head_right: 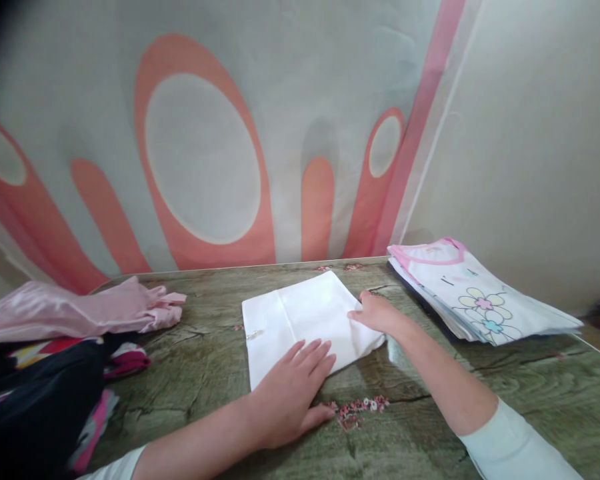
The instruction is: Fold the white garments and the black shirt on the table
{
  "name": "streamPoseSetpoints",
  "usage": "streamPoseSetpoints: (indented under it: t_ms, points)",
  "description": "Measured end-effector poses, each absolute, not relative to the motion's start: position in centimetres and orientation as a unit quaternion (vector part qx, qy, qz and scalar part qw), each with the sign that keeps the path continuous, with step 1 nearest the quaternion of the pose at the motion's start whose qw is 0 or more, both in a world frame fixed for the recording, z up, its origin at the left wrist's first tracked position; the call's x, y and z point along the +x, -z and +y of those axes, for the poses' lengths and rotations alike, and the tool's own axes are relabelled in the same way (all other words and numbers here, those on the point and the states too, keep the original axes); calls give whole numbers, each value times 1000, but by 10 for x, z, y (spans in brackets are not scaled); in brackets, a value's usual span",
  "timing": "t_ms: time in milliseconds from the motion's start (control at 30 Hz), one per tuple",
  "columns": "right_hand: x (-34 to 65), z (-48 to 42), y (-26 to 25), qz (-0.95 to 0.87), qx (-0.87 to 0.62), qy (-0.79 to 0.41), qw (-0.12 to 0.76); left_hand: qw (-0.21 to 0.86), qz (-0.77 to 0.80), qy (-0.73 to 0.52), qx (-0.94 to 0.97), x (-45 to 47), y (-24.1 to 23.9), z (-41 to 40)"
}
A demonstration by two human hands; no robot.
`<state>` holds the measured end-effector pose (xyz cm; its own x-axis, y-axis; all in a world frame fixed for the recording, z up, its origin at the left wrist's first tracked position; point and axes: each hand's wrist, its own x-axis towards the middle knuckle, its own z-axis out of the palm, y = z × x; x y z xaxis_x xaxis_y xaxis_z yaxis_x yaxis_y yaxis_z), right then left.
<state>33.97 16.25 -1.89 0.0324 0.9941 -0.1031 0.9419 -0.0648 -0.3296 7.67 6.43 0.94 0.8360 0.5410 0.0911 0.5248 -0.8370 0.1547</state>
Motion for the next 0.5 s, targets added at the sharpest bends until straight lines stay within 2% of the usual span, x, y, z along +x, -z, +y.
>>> streamPoseSetpoints:
  t_ms: [167, 333, 500]
  points:
    - [342, 161, 16, -693, -701, -149, 84, 49, 285, -10, 957, 68, -1, 74]
    - [339, 154, 3, -716, -678, -157, 59, 107, 266, 45, 957, 44, -25, 89]
    - [336, 141, -15, -711, -590, -381, -30, 146, 310, 73, 936, 19, -62, 96]
